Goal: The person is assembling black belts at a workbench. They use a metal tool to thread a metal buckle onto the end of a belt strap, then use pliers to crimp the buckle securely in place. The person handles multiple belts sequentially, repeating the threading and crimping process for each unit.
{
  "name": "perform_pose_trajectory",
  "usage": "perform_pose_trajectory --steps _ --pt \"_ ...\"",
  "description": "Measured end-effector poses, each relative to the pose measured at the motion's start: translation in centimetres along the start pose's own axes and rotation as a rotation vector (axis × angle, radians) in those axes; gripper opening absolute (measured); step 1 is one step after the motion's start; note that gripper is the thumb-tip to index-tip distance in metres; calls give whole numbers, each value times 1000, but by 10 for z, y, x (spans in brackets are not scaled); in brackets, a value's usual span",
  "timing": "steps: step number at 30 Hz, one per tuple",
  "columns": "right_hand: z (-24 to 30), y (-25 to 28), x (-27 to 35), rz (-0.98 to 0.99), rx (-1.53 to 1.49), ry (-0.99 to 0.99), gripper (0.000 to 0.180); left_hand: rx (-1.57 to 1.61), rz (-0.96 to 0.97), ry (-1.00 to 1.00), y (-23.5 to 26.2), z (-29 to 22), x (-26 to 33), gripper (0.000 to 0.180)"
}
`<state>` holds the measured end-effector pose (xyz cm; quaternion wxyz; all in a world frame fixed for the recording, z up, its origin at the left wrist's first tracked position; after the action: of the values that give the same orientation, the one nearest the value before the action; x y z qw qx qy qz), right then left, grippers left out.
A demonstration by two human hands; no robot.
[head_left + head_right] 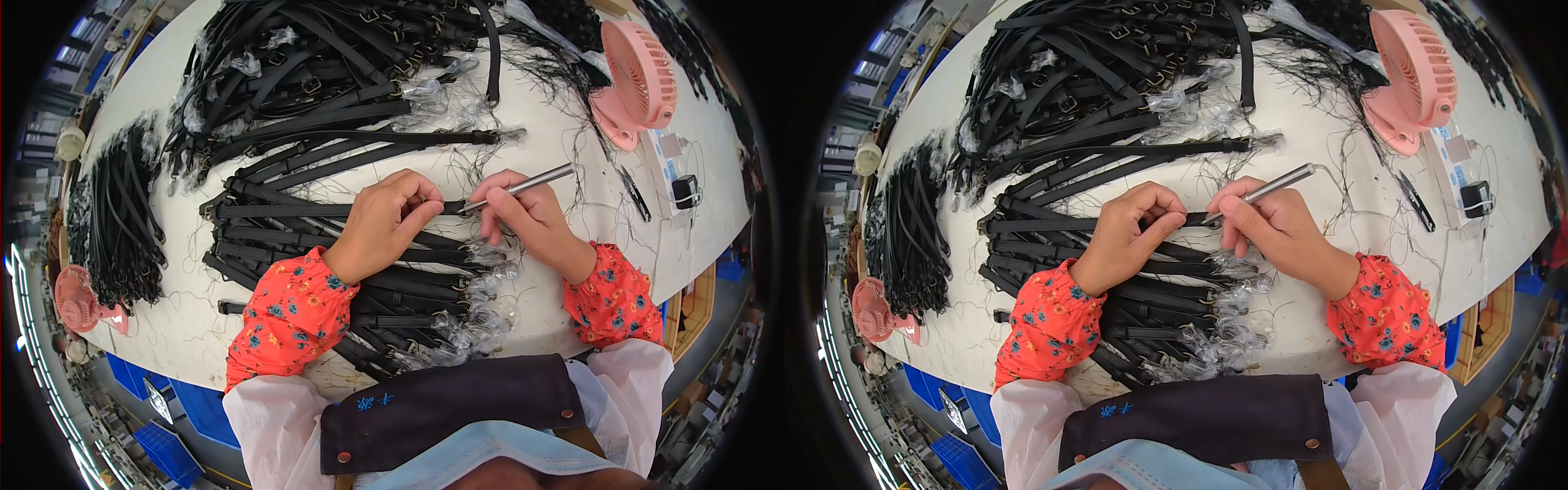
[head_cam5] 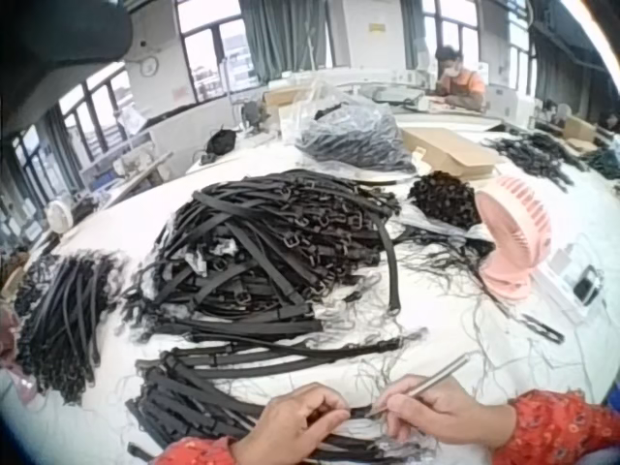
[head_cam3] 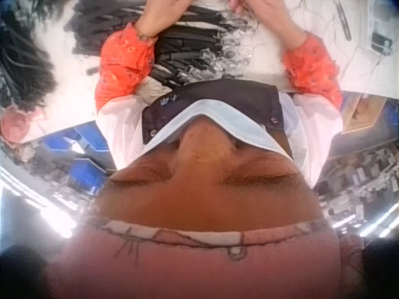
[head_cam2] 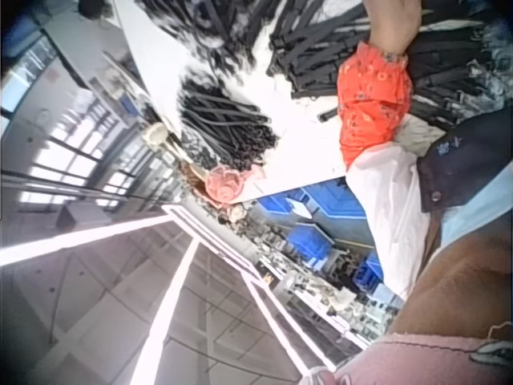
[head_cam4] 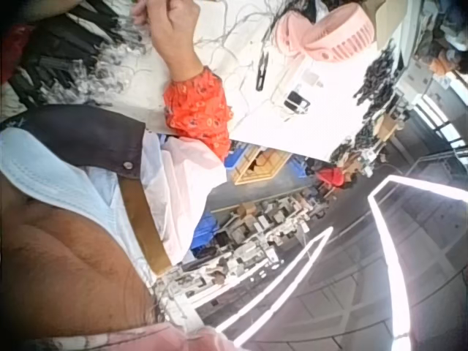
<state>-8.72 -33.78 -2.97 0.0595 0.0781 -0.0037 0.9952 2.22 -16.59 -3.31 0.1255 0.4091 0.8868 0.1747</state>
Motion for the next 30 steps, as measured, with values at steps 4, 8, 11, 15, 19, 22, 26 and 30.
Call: perform_pose_trajectory --steps 4,8,11,15,19,22,26,30 --pt "-2 -1 -1 -3 30 -12 35 13 10 6 0 2 0 7" --pt "-4 -1 -2 -15 27 -16 35 33 16 11 -1 2 0 7" --pt "-5 -1 -3 -8 52 -12 36 39 19 18 -1 4 1 7" --pt "-4 -1 -3 -10 55 -18 37 49 32 29 -1 3 1 8" --pt "-3 -2 -3 -14 52 -20 37 47 37 35 -1 3 1 8" --pt "-3 -2 -3 -12 56 -17 37 56 37 36 -1 3 1 8" --pt "-4 -1 -3 -5 58 -31 37 54 46 51 0 3 1 8" --pt "-3 -1 -4 -1 66 15 38 78 51 63 0 6 1 9"
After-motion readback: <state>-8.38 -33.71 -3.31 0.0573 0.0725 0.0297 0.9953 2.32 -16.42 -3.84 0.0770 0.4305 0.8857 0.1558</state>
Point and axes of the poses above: each hand's wrist, its own x-axis away from the middle knuckle, its own y-axis out of the back of the hand, z = x × y, the point moved 5 cm from there along -x, towards the middle knuckle, and after that the axes turned 5 degrees about -z, right-handed, at the moved point
